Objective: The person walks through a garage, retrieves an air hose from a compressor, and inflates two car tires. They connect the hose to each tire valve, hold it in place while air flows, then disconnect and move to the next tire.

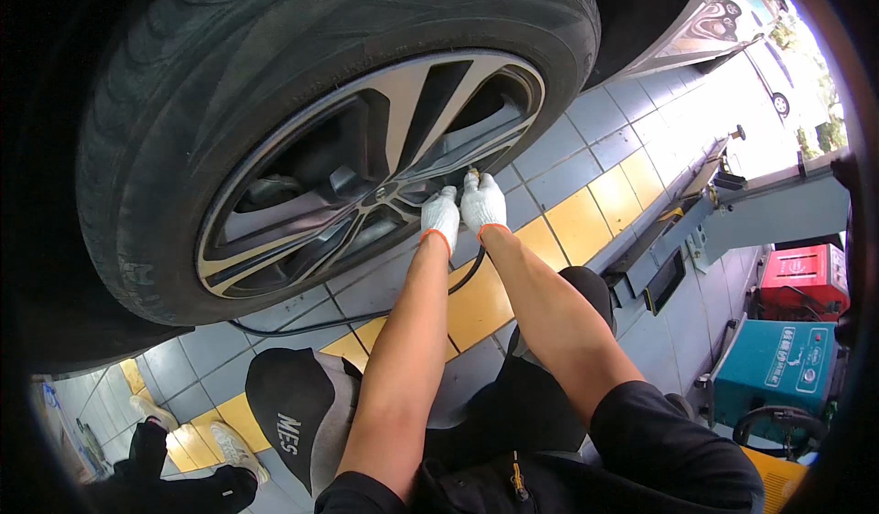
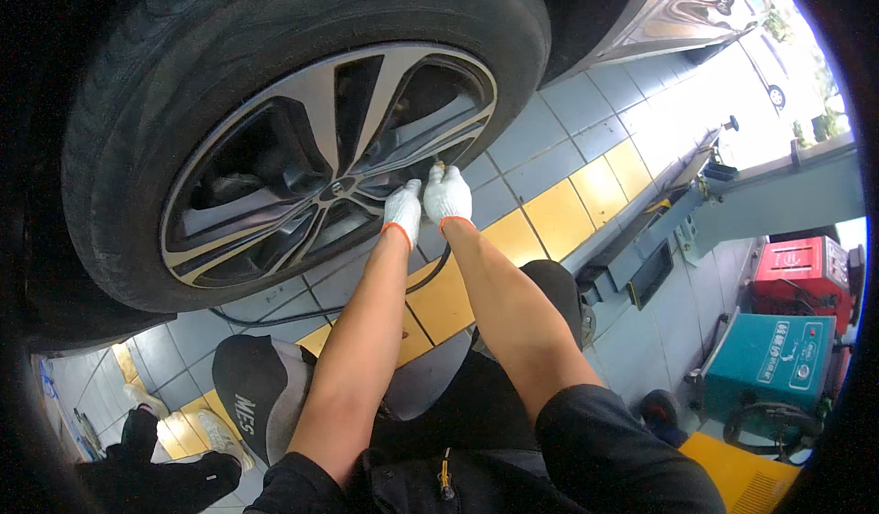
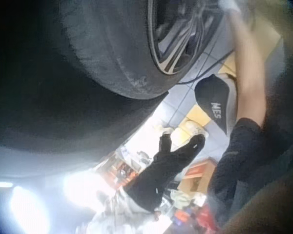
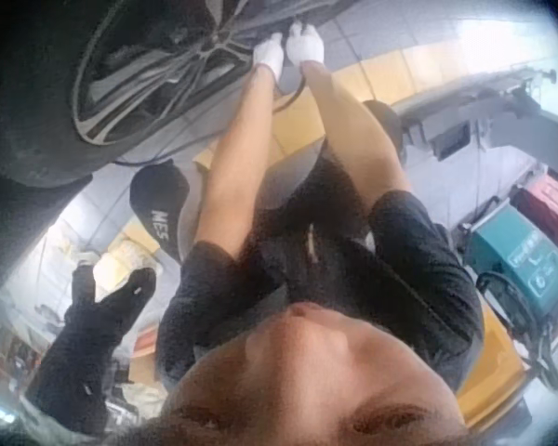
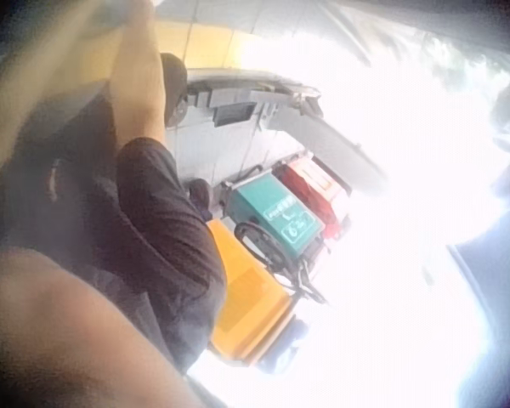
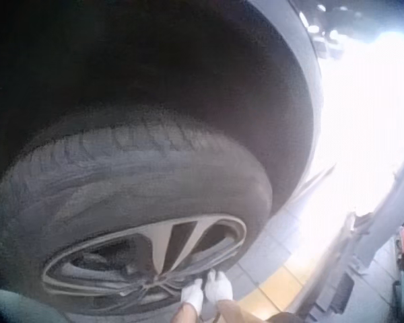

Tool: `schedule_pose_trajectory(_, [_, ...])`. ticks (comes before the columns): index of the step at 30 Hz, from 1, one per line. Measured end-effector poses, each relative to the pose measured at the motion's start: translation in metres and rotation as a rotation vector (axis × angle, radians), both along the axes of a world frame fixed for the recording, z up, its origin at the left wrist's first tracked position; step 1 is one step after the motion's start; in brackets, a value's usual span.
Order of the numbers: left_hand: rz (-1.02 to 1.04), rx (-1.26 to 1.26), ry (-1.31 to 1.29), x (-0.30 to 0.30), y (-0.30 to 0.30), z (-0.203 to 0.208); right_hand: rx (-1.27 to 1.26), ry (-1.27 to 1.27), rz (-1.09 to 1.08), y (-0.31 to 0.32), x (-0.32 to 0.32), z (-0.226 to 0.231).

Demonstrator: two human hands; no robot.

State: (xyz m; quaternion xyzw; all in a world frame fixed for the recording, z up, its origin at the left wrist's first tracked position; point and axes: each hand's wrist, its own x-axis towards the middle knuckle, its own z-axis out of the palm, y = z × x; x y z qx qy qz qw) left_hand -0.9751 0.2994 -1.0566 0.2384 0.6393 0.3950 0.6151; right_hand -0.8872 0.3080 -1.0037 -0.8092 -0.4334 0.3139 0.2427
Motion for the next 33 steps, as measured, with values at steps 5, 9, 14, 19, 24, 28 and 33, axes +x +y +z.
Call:
schedule_pose_trajectory(5, [-0.809,0.067,0.77,-0.022,-0.004,0.053,-0.036,-0.027,0.09,0.022,0.001,-0.005])
schedule_pose_trajectory(9, [-1.269,0.177,0.974,-0.036,-0.012,0.153,0.092,-0.005,0.088,0.031,0.016,-0.045])
schedule_pose_trajectory(14, [-1.367,0.433,1.031,-0.067,-0.034,0.235,0.099,-0.09,0.249,0.05,0.035,-0.103])
schedule_pose_trajectory(19, [-1.377,0.448,1.04,-0.097,-0.049,0.23,0.065,-0.025,0.024,0.055,0.047,-0.101])
schedule_pose_trajectory(24, [-1.199,0.489,0.989,-0.093,-0.048,0.221,0.066,0.023,0.081,0.05,0.044,-0.086])
schedule_pose_trajectory(28, [-1.331,0.424,1.039,-0.084,-0.063,0.227,0.08,0.062,0.027,0.053,0.047,-0.094])
schedule_pose_trajectory(33, [-1.341,0.423,1.05,-0.083,-0.065,0.233,0.069,-0.044,0.143,0.065,0.052,-0.108])
